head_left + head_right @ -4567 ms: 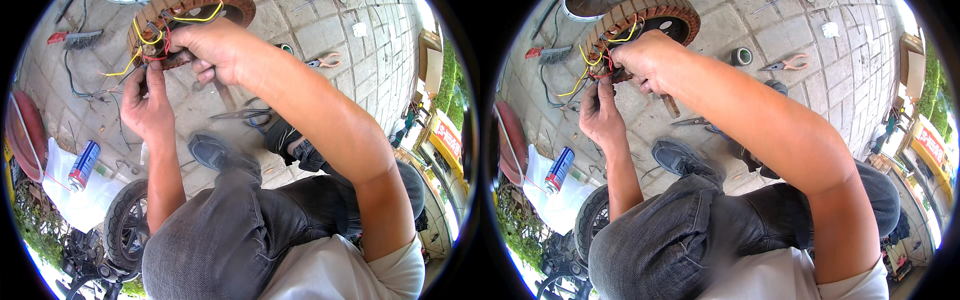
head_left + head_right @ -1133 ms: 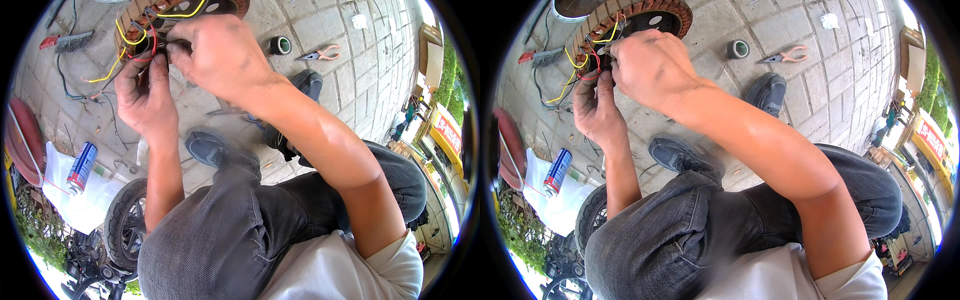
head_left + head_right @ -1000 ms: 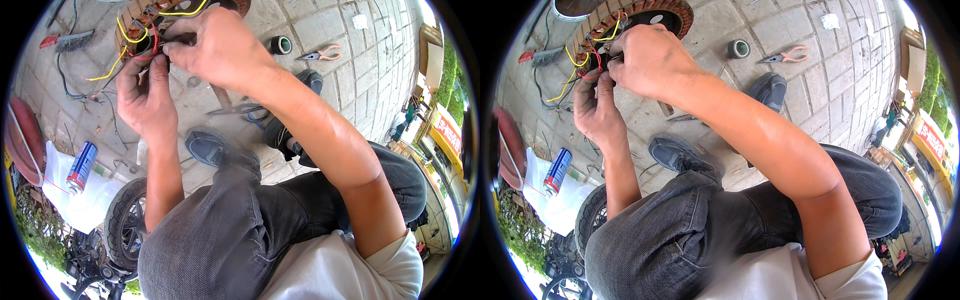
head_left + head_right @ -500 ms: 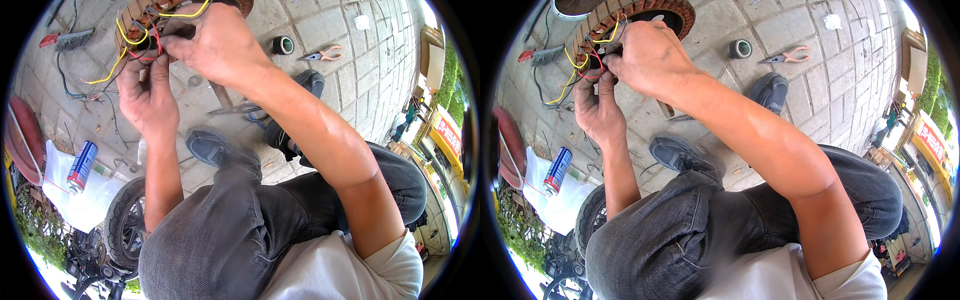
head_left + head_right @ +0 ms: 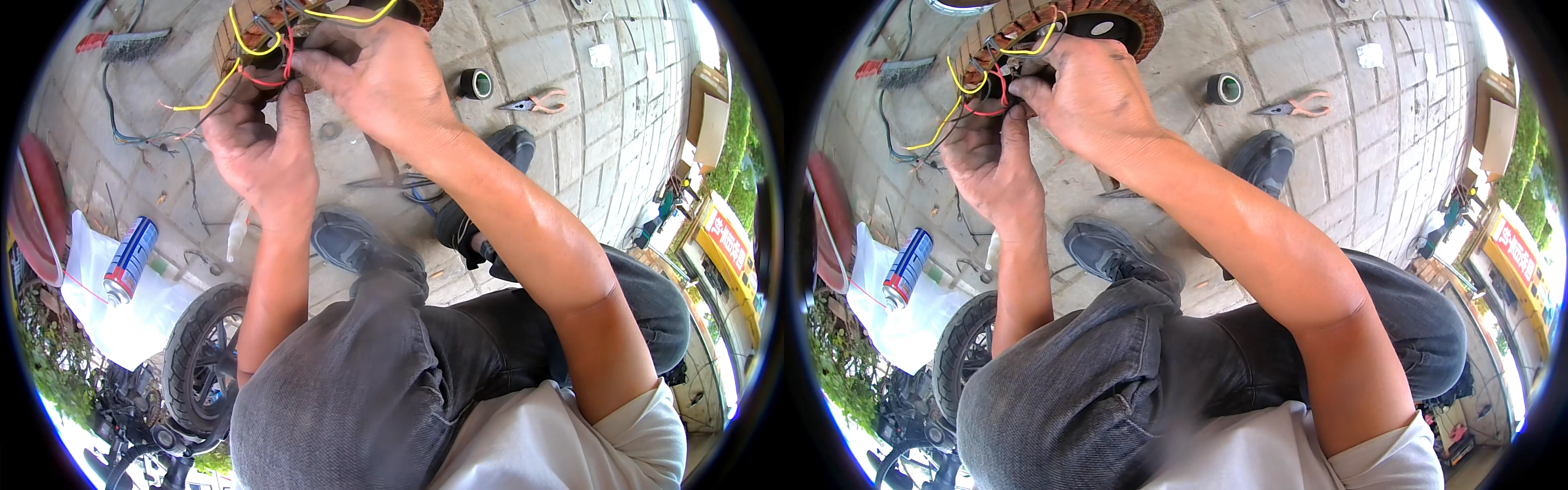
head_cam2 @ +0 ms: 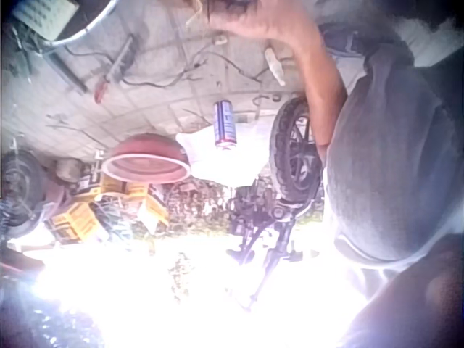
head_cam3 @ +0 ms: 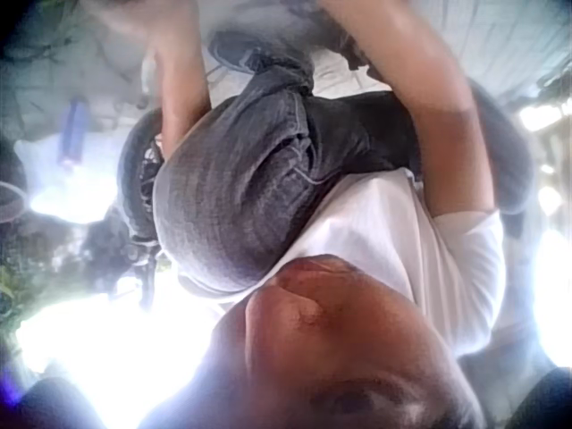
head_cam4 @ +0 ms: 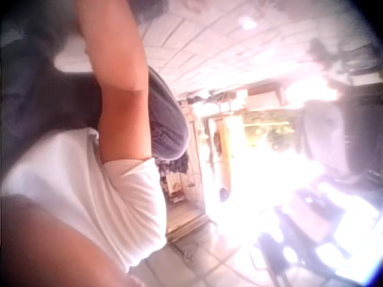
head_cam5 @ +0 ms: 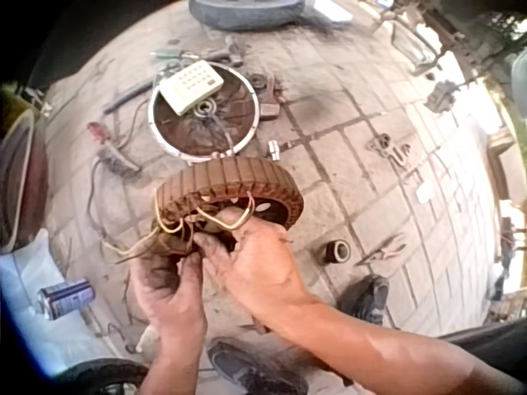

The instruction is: The person is repairing a motor stator by stripping, twisting, and taping wires. They use scissors to cut the wire insulation and pliers to twist the exposed copper strands together. Finally, they wrap the connections with electrical tape to secure them.

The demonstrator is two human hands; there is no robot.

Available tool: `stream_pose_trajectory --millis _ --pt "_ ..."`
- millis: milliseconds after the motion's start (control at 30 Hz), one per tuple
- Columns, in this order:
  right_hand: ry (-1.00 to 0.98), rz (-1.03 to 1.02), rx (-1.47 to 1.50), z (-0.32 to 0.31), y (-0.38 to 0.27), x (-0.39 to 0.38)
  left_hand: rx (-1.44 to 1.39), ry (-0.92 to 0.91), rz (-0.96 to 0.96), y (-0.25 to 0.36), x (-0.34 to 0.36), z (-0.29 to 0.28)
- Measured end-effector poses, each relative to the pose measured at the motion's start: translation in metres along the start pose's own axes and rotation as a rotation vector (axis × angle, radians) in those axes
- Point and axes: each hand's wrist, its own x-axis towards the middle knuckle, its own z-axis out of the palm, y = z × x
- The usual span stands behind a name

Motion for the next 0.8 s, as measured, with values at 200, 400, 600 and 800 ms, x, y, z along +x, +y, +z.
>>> stream_pose_trajectory --millis 200,400,600,800 --pt "-0.054 0.073 0.095 0.005 0.004 0.002 -0.050 0.027 -0.022 0.000 0.001 0.000" --pt "0.008 -0.033 0.249 0.011 0.014 -0.001 0.042 0.011 0.090 -0.011 0.004 -0.002" --pt "-0.008 0.014 0.109 0.008 0.010 -0.006 0.246 0.056 0.194 -0.013 0.003 -0.002" --pt "-0.028 0.147 0.045 0.009 -0.001 -0.005 0.283 0.084 0.186 -0.011 0.002 0.000"
